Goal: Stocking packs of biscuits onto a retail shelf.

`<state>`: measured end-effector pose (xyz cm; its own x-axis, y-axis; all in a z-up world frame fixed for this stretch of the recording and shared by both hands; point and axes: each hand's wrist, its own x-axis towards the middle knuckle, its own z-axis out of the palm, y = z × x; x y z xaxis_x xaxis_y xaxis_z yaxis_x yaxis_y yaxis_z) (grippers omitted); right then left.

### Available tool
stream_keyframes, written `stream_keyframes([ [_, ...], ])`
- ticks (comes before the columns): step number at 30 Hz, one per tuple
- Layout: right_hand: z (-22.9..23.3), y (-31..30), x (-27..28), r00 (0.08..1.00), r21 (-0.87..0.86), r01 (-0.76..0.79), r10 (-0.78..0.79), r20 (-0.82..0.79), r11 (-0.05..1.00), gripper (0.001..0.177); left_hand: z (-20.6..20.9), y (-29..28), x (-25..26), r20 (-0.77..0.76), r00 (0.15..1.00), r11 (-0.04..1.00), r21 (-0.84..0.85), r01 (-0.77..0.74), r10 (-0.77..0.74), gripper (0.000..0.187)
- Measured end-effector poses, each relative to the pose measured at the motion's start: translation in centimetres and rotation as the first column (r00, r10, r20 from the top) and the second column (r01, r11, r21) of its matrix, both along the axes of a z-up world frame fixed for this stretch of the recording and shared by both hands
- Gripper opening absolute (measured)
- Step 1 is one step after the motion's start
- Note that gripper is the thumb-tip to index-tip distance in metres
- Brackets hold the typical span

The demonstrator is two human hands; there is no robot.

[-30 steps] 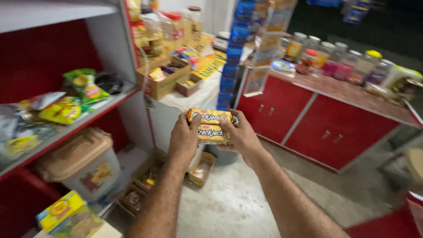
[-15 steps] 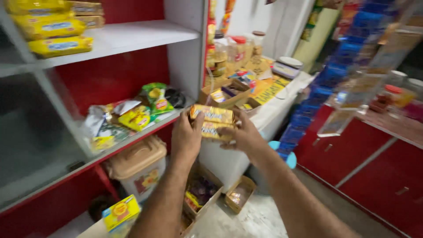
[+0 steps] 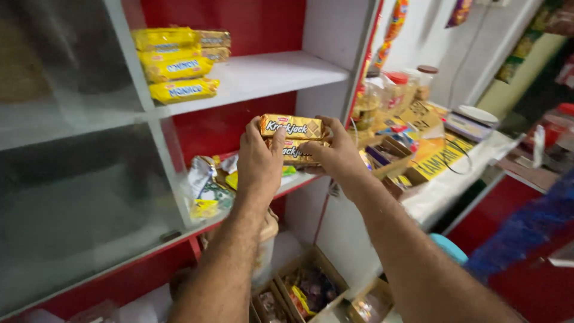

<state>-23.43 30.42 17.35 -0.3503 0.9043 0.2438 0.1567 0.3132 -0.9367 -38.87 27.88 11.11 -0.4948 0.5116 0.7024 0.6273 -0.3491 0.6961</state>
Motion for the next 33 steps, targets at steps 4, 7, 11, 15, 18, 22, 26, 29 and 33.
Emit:
stream_keyframes([
  [4,0.7,2.9,-2.4,0.999,0.057,-0.035,0.036,-0.013,0.998,0.072,1.9,0.4,-1.5,0.021,0.999,0.999,0.025,-0.046,0.045,0.06],
  [7,1.5,6.0,-3.8,0.999,0.081,-0.03,0.032,-0.026,0.996,0.072,3.7,1.6,-2.2,0.058,0.994,0.993,-0.067,-0.092,0.096,0.058],
  [11,3.0,8.8,-5.2,0.985,0.089,-0.142,0.149,-0.083,0.986,0.07,4.8,4.3,-3.7,0.054,0.991,0.992,-0.024,-0.124,0.125,0.057],
  [15,4.6,11.4,-6.2,0.979,0.116,-0.183,0.191,-0.067,0.976,0.07,6.1,7.6,-4.8,0.057,0.98,0.981,-0.005,-0.192,0.192,0.059],
  [18,5.1,14.5,-6.9,0.97,0.168,-0.216,0.232,-0.078,0.962,0.069,6.4,10.2,-5.5,0.051,0.965,0.966,-0.018,-0.258,0.259,0.058],
  [22,6.4,16.5,-7.4,0.953,0.177,-0.284,0.298,-0.055,0.942,0.068,7.0,12.1,-6.0,0.0,0.95,0.949,0.063,-0.31,0.311,0.059],
  [26,6.4,18.0,-8.1,0.945,0.152,-0.322,0.326,0.0,0.934,0.068,6.7,13.4,-6.7,0.081,0.942,0.945,-0.029,-0.324,0.326,0.064],
  [29,6.7,19.0,-9.5,0.941,0.168,-0.335,0.337,0.02,0.927,0.071,7.2,14.1,-7.7,0.071,0.935,0.936,-0.086,-0.343,0.349,0.066],
  [33,6.5,21.2,-11.3,0.936,0.168,-0.348,0.353,0.004,0.922,0.07,7.0,15.6,-9.3,0.081,0.937,0.939,-0.082,-0.334,0.34,0.076],
])
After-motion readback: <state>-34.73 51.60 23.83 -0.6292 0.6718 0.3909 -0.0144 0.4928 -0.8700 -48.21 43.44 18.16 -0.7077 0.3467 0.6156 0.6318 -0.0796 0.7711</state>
